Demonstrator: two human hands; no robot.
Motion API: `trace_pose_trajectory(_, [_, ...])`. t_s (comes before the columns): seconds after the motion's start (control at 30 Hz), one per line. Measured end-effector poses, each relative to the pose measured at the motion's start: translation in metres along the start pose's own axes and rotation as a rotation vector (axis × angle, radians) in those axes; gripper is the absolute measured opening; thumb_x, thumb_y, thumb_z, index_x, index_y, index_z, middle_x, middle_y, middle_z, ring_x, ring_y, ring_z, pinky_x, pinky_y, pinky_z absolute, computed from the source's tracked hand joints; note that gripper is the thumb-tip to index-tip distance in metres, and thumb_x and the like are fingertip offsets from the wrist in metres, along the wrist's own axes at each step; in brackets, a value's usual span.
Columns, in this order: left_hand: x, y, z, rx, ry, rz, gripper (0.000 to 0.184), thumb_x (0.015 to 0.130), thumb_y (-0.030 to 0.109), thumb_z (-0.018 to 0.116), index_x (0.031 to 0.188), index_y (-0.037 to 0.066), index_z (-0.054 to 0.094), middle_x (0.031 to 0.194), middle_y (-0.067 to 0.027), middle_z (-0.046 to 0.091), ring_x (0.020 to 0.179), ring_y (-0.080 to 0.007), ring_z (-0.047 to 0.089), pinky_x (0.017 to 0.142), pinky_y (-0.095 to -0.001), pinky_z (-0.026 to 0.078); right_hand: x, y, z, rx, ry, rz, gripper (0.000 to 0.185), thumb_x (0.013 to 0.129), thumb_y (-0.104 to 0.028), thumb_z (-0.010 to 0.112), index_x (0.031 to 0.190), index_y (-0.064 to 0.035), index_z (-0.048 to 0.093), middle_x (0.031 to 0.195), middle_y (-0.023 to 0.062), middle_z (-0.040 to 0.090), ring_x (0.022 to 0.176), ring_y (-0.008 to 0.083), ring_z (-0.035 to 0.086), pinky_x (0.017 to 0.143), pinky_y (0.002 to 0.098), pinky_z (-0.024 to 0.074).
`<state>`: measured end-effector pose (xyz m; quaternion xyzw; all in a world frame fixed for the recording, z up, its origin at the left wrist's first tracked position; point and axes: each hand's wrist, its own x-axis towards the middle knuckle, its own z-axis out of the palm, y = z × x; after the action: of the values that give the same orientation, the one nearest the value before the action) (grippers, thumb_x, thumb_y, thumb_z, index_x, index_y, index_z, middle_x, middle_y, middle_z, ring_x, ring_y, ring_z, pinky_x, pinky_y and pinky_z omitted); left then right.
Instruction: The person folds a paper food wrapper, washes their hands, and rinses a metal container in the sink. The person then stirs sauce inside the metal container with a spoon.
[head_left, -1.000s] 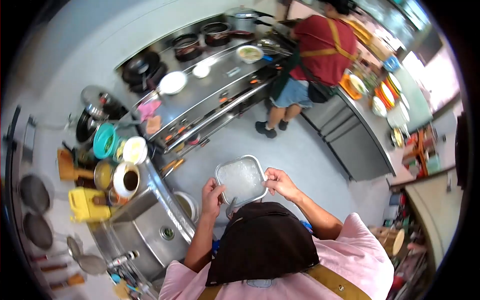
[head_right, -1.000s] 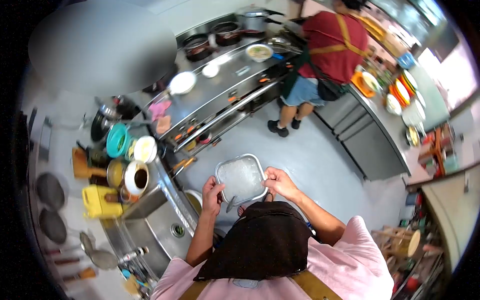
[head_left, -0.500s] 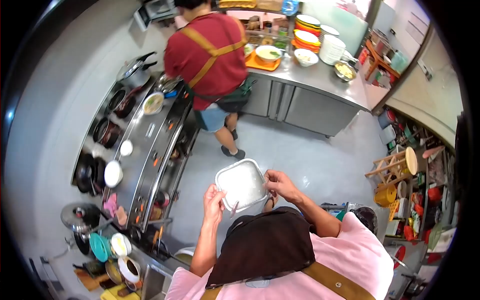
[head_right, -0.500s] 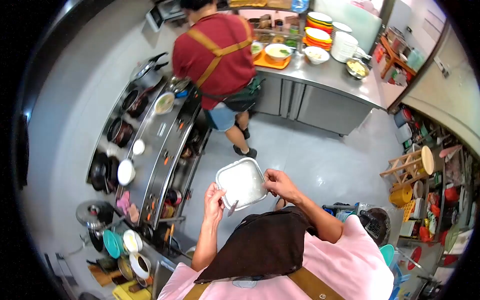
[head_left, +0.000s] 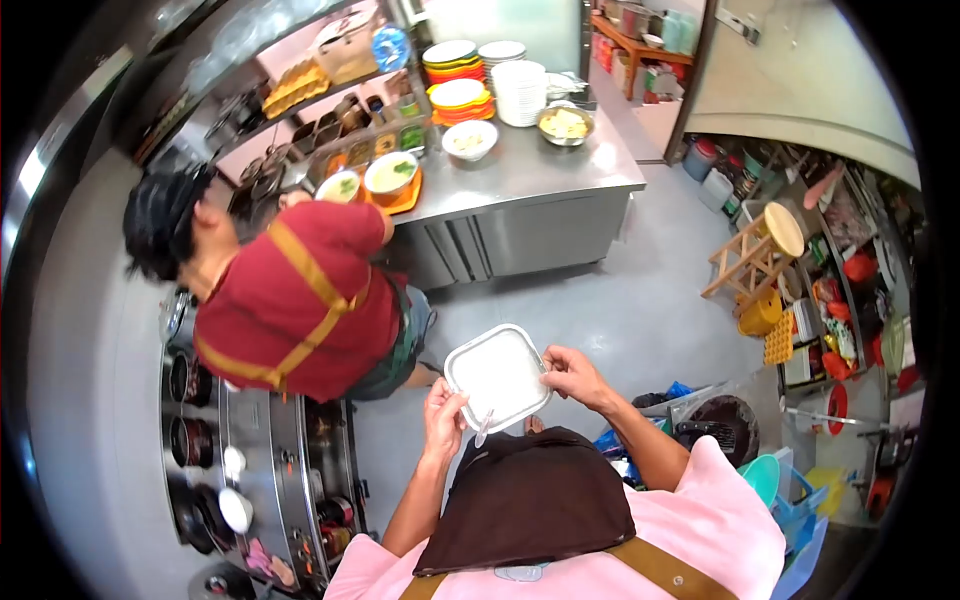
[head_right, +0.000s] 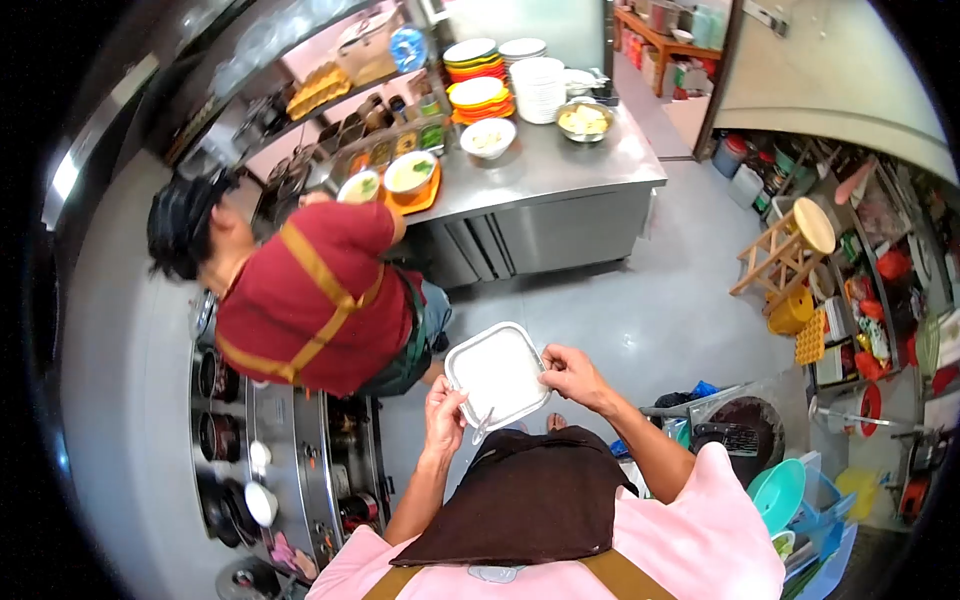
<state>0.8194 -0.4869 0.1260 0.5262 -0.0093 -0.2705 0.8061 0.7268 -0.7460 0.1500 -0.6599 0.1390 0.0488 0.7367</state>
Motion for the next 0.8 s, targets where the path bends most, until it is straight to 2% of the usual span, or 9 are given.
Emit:
trace_pose_trajectory(0.23, [0.051, -0.008, 0.047, 0.085, -0.21, -0.124, 0.021, 0.088, 0.007, 0.066, 0.08, 0.012, 0.047, 0.06, 0.0025, 0.051, 0.041, -0.0047, 0.041, 0.037, -0.0199, 0.032, -0.029, -0.004, -0.044, 0.09, 0.208, -0.018, 0.018, 0.081, -0.009, 0.067, 0.078, -0.0067, 0.05, 0.065, -0.0022, 0.05, 0.052, 0.0055, 0.047, 0.045, 0.023, 0.0377])
trace_pose_trajectory(0.5, [0.064, -0.027, 0.086, 0.146, -0.331, -0.235, 0.021, 0.087, 0.007, 0.068, 0.08, 0.011, 0.049, 0.062, 0.0041, 0.049, 0.043, -0.0041, 0.041, 0.037, -0.0201, 0.034, -0.069, 0.007, -0.063, 0.173, 0.384, 0.034, 0.019, 0.082, -0.008, 0.067, 0.078, -0.0068, 0.049, 0.065, -0.0018, 0.051, 0.053, 0.0059, 0.049, 0.046, 0.0226, 0.0391])
trace_pose_trajectory(0.6, [0.065, -0.032, 0.093, 0.145, -0.385, -0.276, 0.019, 0.09, 0.01, 0.069, 0.083, 0.01, 0.052, 0.064, 0.0021, 0.056, 0.045, -0.0043, 0.048, 0.038, -0.0201, 0.036, -0.078, 0.021, -0.064, 0.149, 0.454, 0.041, 0.018, 0.081, -0.009, 0.067, 0.078, -0.0065, 0.05, 0.065, -0.0013, 0.052, 0.052, 0.0066, 0.049, 0.046, 0.0235, 0.0392])
trace_pose_trajectory(0.8, [0.082, -0.044, 0.101, 0.138, -0.449, -0.35, 0.018, 0.09, 0.012, 0.07, 0.086, 0.008, 0.053, 0.068, -0.0002, 0.06, 0.046, -0.0052, 0.049, 0.039, -0.0196, 0.037, -0.079, 0.032, -0.07, 0.184, 0.548, 0.048, 0.014, 0.08, -0.007, 0.066, 0.076, -0.0061, 0.053, 0.065, -0.0007, 0.054, 0.051, 0.0079, 0.05, 0.046, 0.0236, 0.0387])
